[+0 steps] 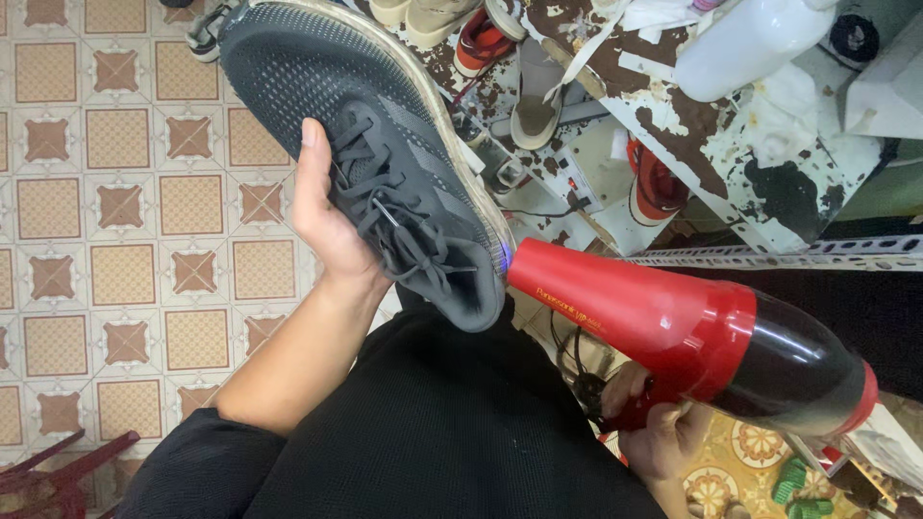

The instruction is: The person carries a dark sneaker to a work shelf, plugs in a red hair dryer, and aims it at the shoe's sole while rotating the shoe to heat different areas. They then press and run their fingers along the sole edge, working around the shoe.

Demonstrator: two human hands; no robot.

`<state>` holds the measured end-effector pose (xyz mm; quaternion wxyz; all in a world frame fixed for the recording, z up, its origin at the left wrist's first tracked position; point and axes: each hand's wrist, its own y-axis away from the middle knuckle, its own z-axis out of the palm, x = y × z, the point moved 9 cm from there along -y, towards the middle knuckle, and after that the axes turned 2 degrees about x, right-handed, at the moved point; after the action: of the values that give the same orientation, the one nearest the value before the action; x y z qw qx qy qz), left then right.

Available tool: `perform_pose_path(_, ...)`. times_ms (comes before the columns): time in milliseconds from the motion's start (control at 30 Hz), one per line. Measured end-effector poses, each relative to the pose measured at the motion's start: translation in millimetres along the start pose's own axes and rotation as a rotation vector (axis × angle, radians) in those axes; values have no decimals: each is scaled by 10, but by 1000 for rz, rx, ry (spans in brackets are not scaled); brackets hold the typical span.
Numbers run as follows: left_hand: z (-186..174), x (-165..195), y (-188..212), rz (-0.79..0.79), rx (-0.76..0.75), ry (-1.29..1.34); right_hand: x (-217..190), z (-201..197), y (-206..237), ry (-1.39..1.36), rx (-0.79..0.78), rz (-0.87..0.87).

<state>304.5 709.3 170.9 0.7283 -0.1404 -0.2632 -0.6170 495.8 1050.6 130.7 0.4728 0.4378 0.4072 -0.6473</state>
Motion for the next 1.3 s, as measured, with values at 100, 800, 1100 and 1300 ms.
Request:
perform_pose_path(100, -15, -18, 9, -22, 12, 16, -36, 3, 1, 24, 25, -22)
perform_pose_path(800, -31, 26, 53, -50, 30, -7, -25, -25, -1, 71, -9, 7)
perform_pose_path(1100, 7, -41, -46, -98, 21, 30, -46, -41, -45, 26, -6, 20)
perform_pose_path(1300, -39, -139, -111, -179, 84, -1, -41, -111, -79, 36, -22, 52)
